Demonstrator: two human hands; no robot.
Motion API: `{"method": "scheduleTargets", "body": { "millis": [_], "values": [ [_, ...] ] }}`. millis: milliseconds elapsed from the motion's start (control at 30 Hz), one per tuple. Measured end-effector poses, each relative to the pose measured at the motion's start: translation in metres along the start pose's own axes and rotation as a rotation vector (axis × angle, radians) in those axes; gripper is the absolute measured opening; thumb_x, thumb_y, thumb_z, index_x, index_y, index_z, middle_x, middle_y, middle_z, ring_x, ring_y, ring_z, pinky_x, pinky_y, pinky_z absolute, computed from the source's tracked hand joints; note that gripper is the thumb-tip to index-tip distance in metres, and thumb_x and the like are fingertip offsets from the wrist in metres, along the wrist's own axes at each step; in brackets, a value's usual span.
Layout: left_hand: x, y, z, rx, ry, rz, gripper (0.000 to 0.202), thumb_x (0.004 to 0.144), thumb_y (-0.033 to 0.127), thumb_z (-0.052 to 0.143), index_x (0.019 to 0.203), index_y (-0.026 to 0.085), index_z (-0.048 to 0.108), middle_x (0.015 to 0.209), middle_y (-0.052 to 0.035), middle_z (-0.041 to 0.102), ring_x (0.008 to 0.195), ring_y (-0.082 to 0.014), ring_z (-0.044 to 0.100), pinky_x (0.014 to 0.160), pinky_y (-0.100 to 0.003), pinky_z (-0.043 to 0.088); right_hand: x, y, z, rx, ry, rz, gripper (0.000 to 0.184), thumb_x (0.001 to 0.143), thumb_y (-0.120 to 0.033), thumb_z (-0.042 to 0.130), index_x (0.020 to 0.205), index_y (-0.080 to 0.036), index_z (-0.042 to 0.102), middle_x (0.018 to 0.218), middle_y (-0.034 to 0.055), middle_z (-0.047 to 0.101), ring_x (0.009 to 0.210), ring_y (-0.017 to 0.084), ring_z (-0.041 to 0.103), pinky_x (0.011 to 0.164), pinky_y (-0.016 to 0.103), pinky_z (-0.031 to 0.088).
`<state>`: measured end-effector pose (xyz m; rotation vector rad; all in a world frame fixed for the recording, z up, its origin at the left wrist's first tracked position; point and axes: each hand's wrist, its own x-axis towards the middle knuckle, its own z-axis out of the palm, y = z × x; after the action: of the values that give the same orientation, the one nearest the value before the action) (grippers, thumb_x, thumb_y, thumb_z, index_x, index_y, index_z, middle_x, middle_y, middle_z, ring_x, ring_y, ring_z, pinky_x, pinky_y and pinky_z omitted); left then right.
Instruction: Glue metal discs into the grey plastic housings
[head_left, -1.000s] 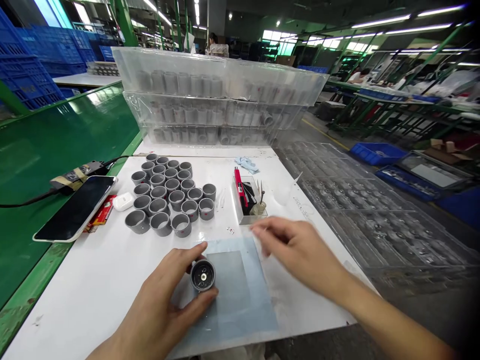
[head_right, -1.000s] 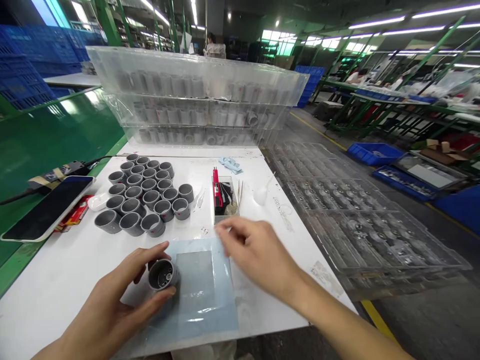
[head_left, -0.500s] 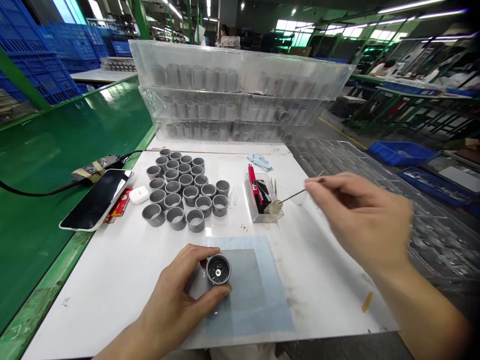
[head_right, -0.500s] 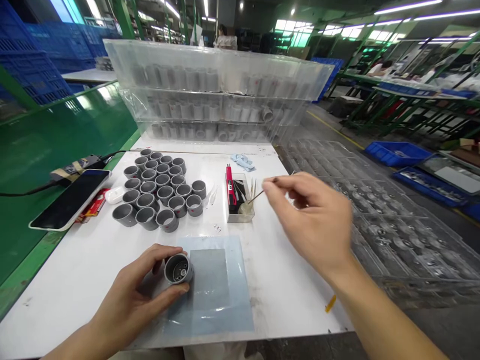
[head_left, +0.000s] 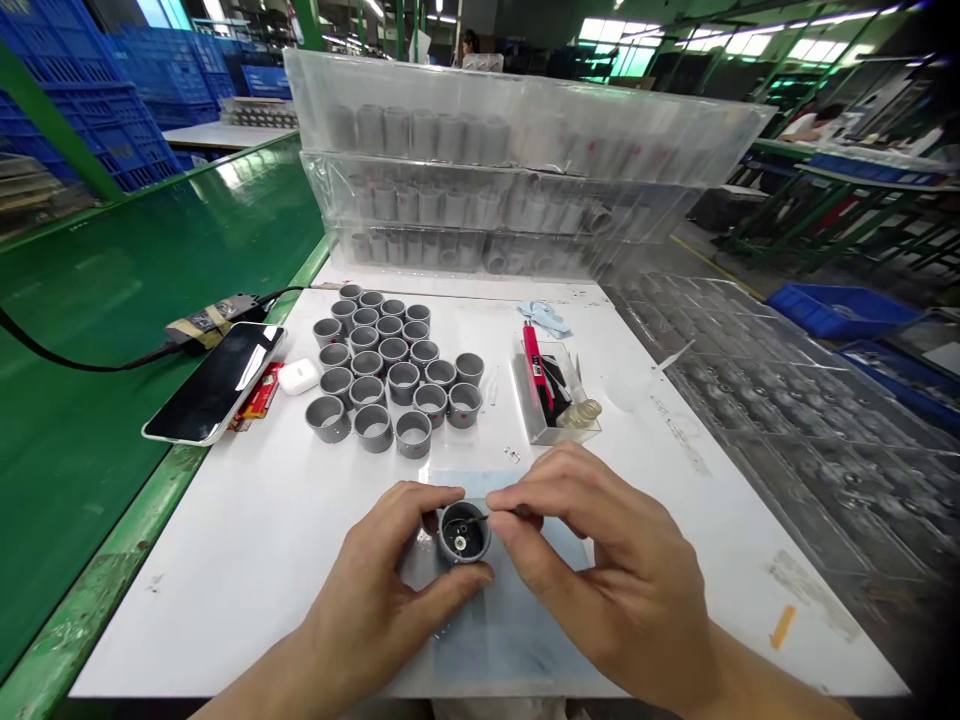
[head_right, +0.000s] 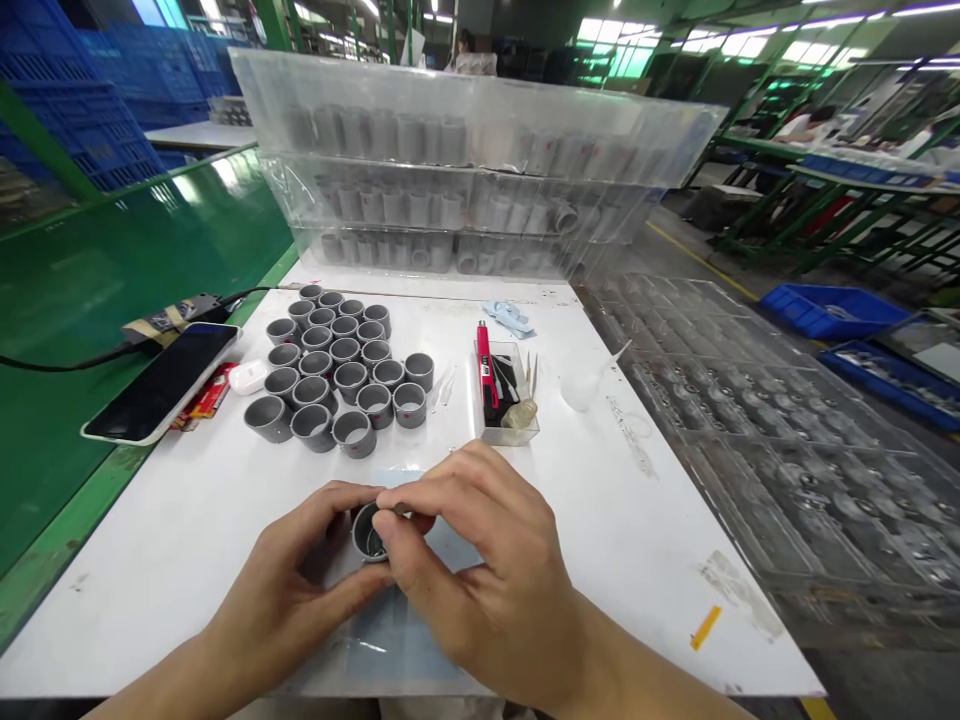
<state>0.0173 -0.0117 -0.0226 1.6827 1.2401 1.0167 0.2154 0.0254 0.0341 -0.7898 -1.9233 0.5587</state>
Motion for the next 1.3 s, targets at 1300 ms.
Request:
{"method": "scheduleTargets", "body": {
  "millis": [1300],
  "values": [
    [-0.007, 0.001, 0.005, 0.058, 0.019, -0.057, 0.038, 0.088, 0.034, 0.077, 0.121, 0.039, 0.058, 0.115, 0.0019, 0.068, 0.106, -0.0222, 0.066, 0.082, -0.032, 0.054, 0.018, 0.066, -0.08, -0.515, 0.291, 0.24, 0.014, 0.091, -0.034, 0.073, 0.084, -0.022, 0.077, 0.083, 0.002, 0.073, 0.07, 0.016, 0.061, 0.064, 0.031, 0.046]
  ]
}}
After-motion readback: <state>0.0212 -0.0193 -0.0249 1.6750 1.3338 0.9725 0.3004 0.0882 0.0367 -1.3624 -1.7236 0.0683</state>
